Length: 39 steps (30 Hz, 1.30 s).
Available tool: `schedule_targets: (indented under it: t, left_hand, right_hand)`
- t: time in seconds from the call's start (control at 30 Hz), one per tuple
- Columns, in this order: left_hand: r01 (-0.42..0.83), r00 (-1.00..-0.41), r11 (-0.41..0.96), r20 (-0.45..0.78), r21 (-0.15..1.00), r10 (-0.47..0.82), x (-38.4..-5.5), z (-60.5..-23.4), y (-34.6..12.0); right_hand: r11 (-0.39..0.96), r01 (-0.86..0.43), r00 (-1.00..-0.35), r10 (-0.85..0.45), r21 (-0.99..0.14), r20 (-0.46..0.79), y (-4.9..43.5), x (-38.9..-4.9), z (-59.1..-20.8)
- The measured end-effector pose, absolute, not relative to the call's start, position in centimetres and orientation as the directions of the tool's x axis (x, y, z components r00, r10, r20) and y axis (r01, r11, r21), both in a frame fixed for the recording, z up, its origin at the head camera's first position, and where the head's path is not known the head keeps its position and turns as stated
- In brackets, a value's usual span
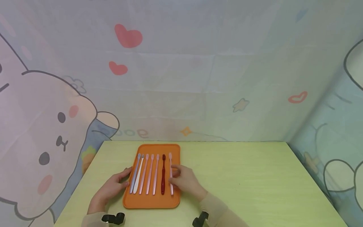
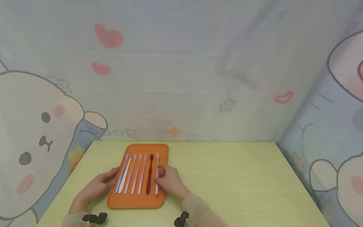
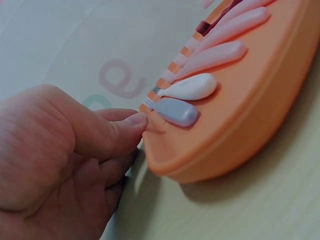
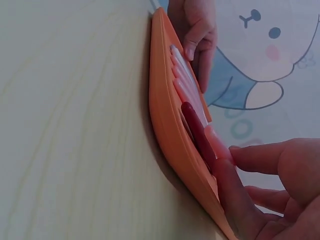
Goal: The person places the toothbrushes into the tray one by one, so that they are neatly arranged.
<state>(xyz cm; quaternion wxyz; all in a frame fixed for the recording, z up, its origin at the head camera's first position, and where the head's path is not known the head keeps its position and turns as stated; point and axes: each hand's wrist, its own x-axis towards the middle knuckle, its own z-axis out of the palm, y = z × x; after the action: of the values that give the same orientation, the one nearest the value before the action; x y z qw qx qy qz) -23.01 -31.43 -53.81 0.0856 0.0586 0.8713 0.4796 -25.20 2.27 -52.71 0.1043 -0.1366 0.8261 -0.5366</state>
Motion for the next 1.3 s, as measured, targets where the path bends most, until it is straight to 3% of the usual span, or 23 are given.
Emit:
schedule_targets:
  t: [0.17, 0.5, 0.77, 1.07, 1.3]
  left_hand:
    - [0.022, -0.978, 0.533, -0.093, 0.846, 0.188, -22.9, -53.7, -31.3]
    - [0.002, -0.976, 0.542, -0.115, 0.840, 0.183, -22.8, -53.5, -31.5]
    - [0.068, -0.979, 0.573, -0.056, 0.817, 0.197, -22.9, -53.4, -31.7]
    - [0.052, -0.978, 0.567, -0.074, 0.822, 0.197, -22.9, -53.7, -31.6]
    - [0.055, -0.977, 0.563, -0.071, 0.825, 0.201, -22.9, -53.7, -31.6]
  right_hand:
    - [0.434, -0.118, -0.947, -0.321, -0.893, -0.030, 1.8, -25.4, -52.7]
    - [0.607, -0.281, -0.942, -0.322, -0.743, 0.093, 0.7, -25.8, -53.4]
    - [0.684, -0.348, -0.932, -0.324, -0.641, 0.161, 0.3, -25.4, -52.9]
    - [0.611, -0.334, -0.934, -0.314, -0.718, 0.167, 2.3, -24.7, -52.5]
    - [0.611, -0.404, -0.911, -0.334, -0.681, 0.241, 5.6, -24.0, -52.2]
